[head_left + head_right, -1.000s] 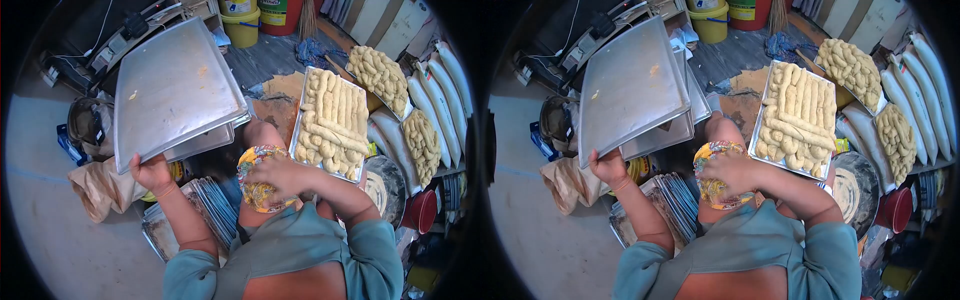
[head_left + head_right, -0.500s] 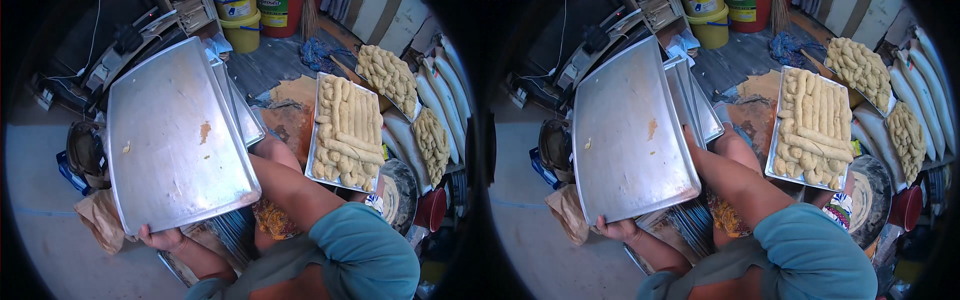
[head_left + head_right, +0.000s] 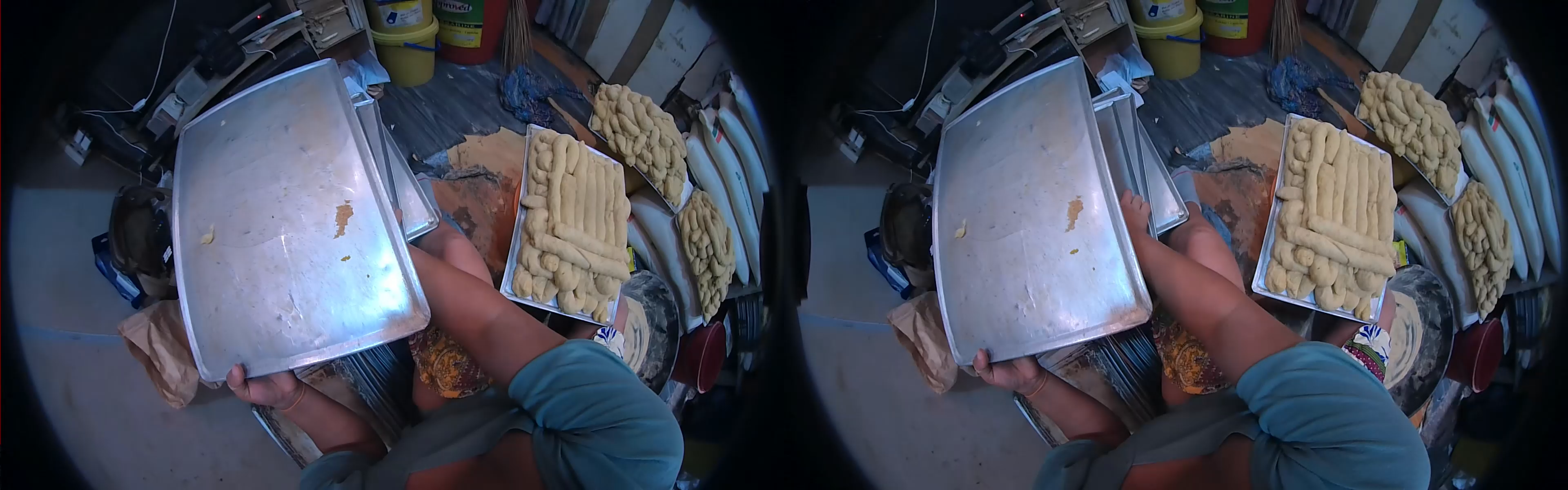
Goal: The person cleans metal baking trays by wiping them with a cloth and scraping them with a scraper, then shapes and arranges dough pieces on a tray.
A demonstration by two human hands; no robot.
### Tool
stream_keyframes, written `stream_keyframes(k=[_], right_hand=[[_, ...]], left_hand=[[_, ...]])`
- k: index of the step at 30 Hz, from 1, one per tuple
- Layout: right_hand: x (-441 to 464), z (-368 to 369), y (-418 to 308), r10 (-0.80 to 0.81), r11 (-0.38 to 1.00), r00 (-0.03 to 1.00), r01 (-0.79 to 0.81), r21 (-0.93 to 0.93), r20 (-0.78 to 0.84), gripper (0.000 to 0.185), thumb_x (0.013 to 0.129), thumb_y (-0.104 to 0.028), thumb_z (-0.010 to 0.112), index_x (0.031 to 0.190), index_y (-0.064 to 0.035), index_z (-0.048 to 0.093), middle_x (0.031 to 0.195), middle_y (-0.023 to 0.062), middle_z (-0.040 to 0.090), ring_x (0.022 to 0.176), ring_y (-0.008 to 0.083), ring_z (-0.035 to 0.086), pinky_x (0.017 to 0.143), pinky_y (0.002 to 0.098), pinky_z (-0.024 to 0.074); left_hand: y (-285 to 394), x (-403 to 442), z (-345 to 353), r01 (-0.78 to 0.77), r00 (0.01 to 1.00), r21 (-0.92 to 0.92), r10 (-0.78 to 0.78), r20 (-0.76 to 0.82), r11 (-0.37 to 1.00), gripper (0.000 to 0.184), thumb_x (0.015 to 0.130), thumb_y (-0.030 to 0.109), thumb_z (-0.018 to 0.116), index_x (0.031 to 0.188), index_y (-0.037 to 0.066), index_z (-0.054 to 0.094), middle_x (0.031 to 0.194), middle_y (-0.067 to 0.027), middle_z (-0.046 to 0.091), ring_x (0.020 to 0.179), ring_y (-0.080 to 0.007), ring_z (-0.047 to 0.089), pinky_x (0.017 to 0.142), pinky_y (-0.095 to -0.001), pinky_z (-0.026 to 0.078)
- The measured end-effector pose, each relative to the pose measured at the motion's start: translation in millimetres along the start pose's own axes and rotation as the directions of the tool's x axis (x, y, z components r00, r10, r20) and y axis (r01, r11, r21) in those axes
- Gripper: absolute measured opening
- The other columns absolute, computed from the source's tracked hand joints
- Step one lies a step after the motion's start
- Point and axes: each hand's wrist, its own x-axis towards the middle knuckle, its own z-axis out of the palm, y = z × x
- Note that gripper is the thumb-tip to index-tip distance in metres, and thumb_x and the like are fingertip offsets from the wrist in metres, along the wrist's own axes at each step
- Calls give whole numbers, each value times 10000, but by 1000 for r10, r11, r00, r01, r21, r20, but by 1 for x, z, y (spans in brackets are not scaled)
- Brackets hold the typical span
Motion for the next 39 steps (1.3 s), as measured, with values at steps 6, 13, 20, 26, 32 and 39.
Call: stream_keyframes(k=[6, 13, 20, 26, 32, 39], right_hand=[[15, -8, -1, 56, 997, 998, -56, 58, -6, 562, 915, -294, 426, 1449, -186, 286, 1206, 197, 512, 1112, 355, 468, 890, 502, 321], [18, -12, -2, 72, 991, 997, -75, 111, 34, 561, 901, -337, 447, 1413, -130, 342, 1205, 188, 495, 1107, 342, 446, 889, 501, 302], [-2, -13, -3, -138, 986, 990, 140, -90, 28, 492, 872, -312, 500, 1310, -88, 484, 1192, 178, 521, 1095, 336, 470, 874, 505, 327], [-10, -6, -2, -156, 983, 987, 159, -90, 46, 476, 860, -285, 526, 1287, -76, 500, 1128, 171, 543, 1030, 318, 498, 838, 482, 360], [-18, -3, -1, -186, 978, 980, 191, -84, 69, 461, 849, -258, 552, 1265, -65, 516, 1064, 164, 564, 965, 300, 526, 801, 459, 393], [-54, 10, 3, -261, 955, 951, 279, -99, 164, 443, 836, -227, 583, 1239, -52, 535, 989, 156, 589, 889, 279, 559, 759, 432, 432]], left_hand=[[3, -4, 3, -3, 1000, 6, 3, -1, 1000, 675, 759, 178, 580, 1370, -20, 373, 1391, -174, 434, 1283, -338, 404, 1119, -491, 259], [-1, -7, 7, 7, 999, 22, -6, -38, 1000, 672, 750, 159, 574, 1367, -18, 376, 1381, -178, 442, 1283, -340, 405, 1113, -500, 272], [-10, -8, 13, 25, 999, 7, -25, -26, 1000, 678, 748, 149, 576, 1370, -22, 366, 1380, -183, 439, 1284, -341, 402, 1113, -503, 269], [-13, -8, 12, 22, 1000, 18, -22, -22, 1000, 680, 751, 153, 574, 1374, -18, 363, 1383, -182, 436, 1289, -341, 396, 1117, -504, 261], [-13, -9, 13, 19, 1000, 32, -19, -14, 999, 685, 748, 160, 576, 1375, -18, 363, 1391, -180, 430, 1294, -342, 391, 1120, -504, 254], [-13, -9, 16, 11, 1000, 32, -11, 0, 999, 683, 748, 154, 577, 1374, -20, 363, 1385, -180, 436, 1290, -342, 396, 1118, -503, 260]])
